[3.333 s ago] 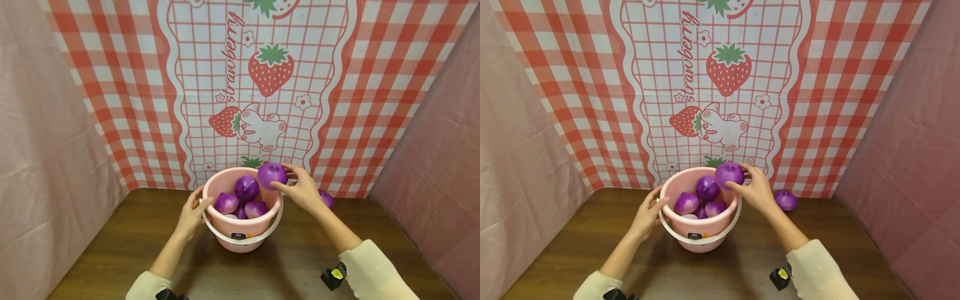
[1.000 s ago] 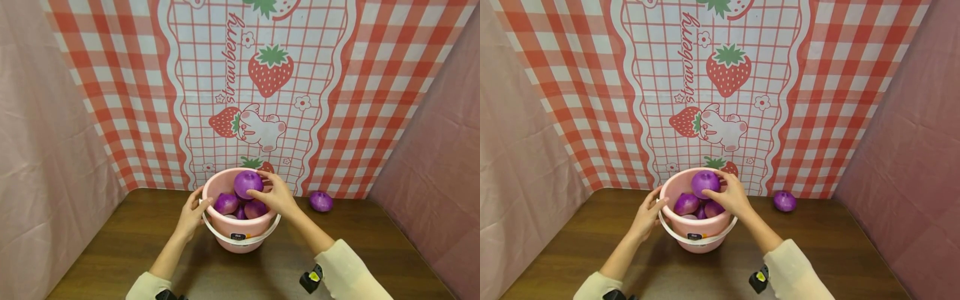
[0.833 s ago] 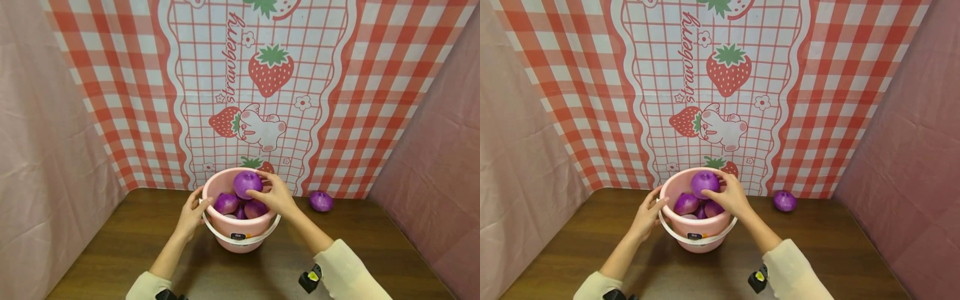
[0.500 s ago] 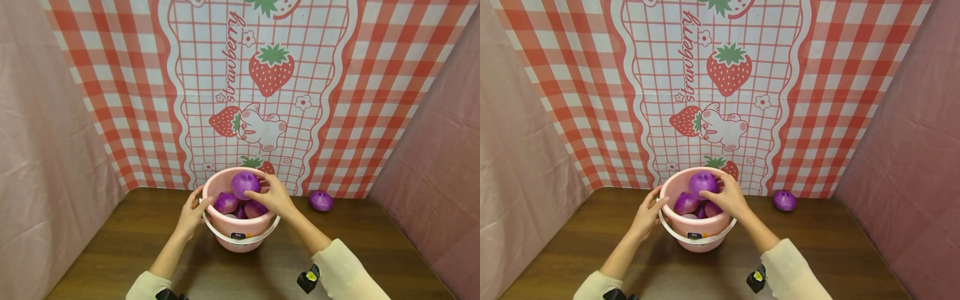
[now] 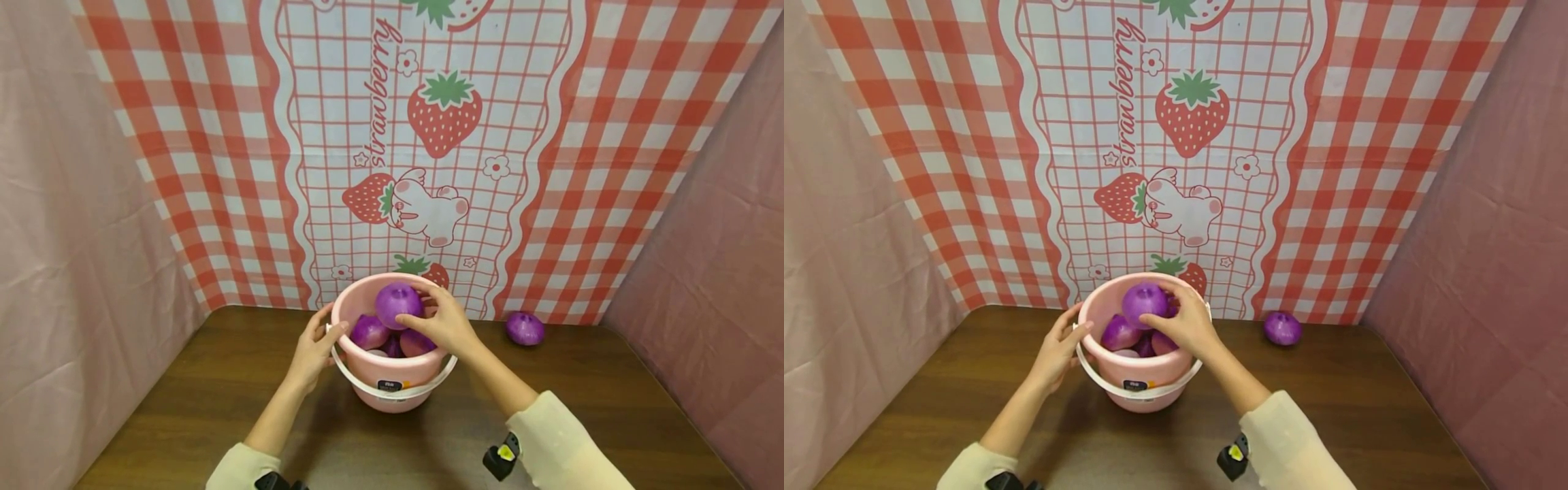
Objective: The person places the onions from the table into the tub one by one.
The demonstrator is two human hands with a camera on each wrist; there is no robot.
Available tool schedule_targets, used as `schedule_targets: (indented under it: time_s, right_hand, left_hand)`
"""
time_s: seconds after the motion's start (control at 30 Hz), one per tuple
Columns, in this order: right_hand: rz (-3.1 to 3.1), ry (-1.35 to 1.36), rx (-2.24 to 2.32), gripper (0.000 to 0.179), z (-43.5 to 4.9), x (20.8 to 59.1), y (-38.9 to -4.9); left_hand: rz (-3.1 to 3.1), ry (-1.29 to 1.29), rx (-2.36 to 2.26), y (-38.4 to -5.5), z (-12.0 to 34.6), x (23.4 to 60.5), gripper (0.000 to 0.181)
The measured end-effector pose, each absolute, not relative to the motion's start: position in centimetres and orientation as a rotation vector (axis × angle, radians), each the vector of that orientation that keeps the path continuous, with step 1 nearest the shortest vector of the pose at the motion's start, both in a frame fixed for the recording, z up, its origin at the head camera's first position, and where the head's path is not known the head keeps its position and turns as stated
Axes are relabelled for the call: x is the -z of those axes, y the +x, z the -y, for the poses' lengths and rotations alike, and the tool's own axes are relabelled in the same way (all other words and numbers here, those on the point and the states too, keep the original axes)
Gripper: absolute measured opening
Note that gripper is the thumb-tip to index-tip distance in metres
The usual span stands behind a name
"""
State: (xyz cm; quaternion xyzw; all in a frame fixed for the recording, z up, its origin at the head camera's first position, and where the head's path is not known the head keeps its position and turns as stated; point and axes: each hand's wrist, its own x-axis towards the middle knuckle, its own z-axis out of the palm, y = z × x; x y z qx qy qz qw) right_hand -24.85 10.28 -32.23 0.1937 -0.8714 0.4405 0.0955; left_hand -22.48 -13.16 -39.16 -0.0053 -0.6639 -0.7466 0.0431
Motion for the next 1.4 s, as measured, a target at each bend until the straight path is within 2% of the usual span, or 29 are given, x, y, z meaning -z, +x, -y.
schedule_targets:
  time_s: [0.73, 1.1, 1.4]
  right_hand:
    - [2.593, 0.582, -1.311, 0.064, -10.1, 32.3, -24.8]
    - [2.581, 0.576, -1.329, 0.051, -10.5, 32.2, -24.9]
    - [2.597, 0.467, -1.436, 0.049, -11.5, 31.6, -24.8]
  left_hand:
    - [2.033, -0.007, 2.279, -22.3, 13.1, 39.1, 0.056]
    - [2.031, -0.012, 2.279, -22.3, 13.0, 39.1, 0.055]
    - [2.034, -0.011, 2.274, -22.3, 13.0, 39.0, 0.055]
